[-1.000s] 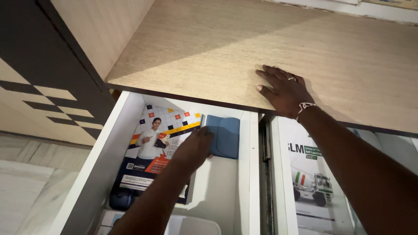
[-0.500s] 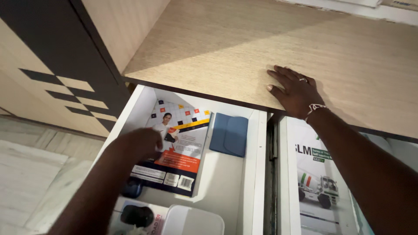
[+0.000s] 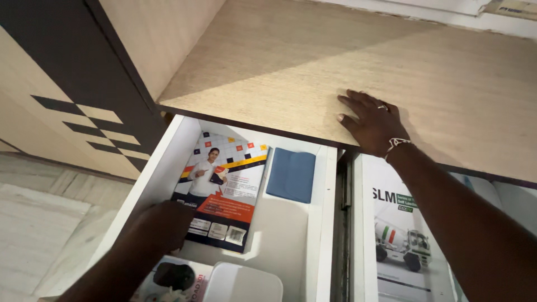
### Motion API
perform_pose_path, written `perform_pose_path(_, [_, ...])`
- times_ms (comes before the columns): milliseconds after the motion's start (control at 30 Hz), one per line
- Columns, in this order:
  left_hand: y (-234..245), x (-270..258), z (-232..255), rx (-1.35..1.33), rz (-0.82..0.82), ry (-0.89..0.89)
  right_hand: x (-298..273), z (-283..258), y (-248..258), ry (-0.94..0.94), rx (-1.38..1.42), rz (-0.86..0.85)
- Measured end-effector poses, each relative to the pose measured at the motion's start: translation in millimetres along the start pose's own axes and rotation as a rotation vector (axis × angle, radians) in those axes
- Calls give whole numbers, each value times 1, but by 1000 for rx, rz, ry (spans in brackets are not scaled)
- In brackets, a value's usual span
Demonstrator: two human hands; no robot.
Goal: The person organizes a cluttered desk by picking up various items and placing them into an open drawer. They handle a white container, a black mouse, a blue notebook, several pens, a book, and a light blue container, arranging them neatly inside the drawer before closing it.
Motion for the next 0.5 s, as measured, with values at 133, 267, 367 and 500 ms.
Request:
perform_pose_path(133, [25, -2, 7, -14, 102, -81, 1, 0, -1, -21, -9, -33])
perform_pose_path(267, [70, 6, 23, -385, 420, -29, 0, -1, 1, -36, -4, -41])
perform_pose_path(367, [99, 36, 41, -596, 526, -14, -1, -3, 2, -33, -8, -35])
perform_pose_path(500, [127, 99, 64, -1045, 756, -142, -1, -3, 3, -44, -2, -30])
Point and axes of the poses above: each hand's wrist, its own x-axis towards the middle knuckle, its own y-axis out of the back of the hand, z = x × y, the point moved 2 cm from there along x, towards the middle knuckle, and after that the axes turned 8 degrees about -y, right-handed, at the moved point
